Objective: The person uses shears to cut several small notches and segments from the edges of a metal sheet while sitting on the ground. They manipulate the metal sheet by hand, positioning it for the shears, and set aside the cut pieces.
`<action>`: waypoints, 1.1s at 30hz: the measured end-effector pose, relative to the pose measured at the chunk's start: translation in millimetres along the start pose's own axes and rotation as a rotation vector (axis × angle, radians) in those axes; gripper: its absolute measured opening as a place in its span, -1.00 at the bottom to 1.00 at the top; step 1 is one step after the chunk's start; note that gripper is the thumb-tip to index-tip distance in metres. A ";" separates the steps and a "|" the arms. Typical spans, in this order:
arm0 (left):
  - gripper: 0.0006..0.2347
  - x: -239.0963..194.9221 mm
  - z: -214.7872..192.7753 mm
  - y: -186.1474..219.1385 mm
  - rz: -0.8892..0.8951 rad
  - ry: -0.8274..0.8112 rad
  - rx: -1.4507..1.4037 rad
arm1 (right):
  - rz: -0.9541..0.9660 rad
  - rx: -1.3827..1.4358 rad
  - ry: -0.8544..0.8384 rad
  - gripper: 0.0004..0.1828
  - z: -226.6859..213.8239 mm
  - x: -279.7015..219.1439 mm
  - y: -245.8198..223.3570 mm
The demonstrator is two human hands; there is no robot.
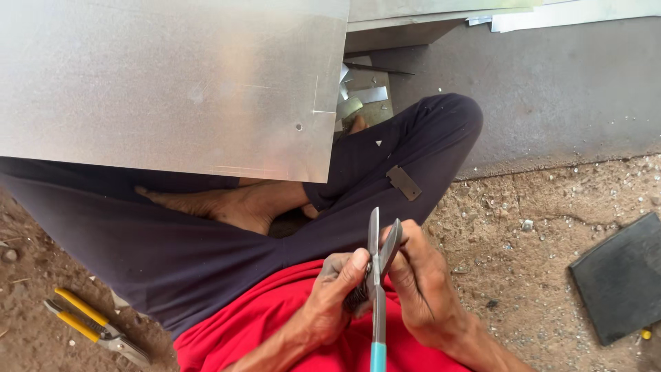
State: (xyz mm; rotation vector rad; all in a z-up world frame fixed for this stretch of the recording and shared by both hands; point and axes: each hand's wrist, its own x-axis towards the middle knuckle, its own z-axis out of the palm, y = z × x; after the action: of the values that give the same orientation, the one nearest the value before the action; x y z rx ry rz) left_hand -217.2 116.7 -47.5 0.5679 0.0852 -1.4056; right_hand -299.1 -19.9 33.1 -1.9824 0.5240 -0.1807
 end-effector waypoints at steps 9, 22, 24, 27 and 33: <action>-0.60 -1.0 -1.2 7.0 0.076 -0.016 0.023 | -0.120 0.010 0.061 -0.79 14.9 -2.4 -13.5; -0.67 20.5 12.8 30.6 0.118 0.018 0.040 | 0.281 0.399 -0.051 -0.54 15.9 -13.6 -13.3; -0.72 29.7 21.3 39.8 0.091 0.073 -0.031 | 0.216 0.510 -0.168 -0.37 15.3 -18.0 -12.2; -0.72 29.3 17.9 51.9 0.018 -0.048 0.183 | 0.509 0.625 -0.242 -0.41 27.5 -19.5 19.6; -0.64 37.0 -41.2 109.0 0.255 0.567 0.353 | 0.598 0.528 0.013 -0.62 21.3 -33.5 39.5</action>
State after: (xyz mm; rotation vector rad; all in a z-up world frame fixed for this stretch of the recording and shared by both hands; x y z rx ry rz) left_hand -96.2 106.7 -61.9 1.2194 0.2122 -0.9822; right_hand -332.7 -2.6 -8.2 -1.2520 0.9441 0.0433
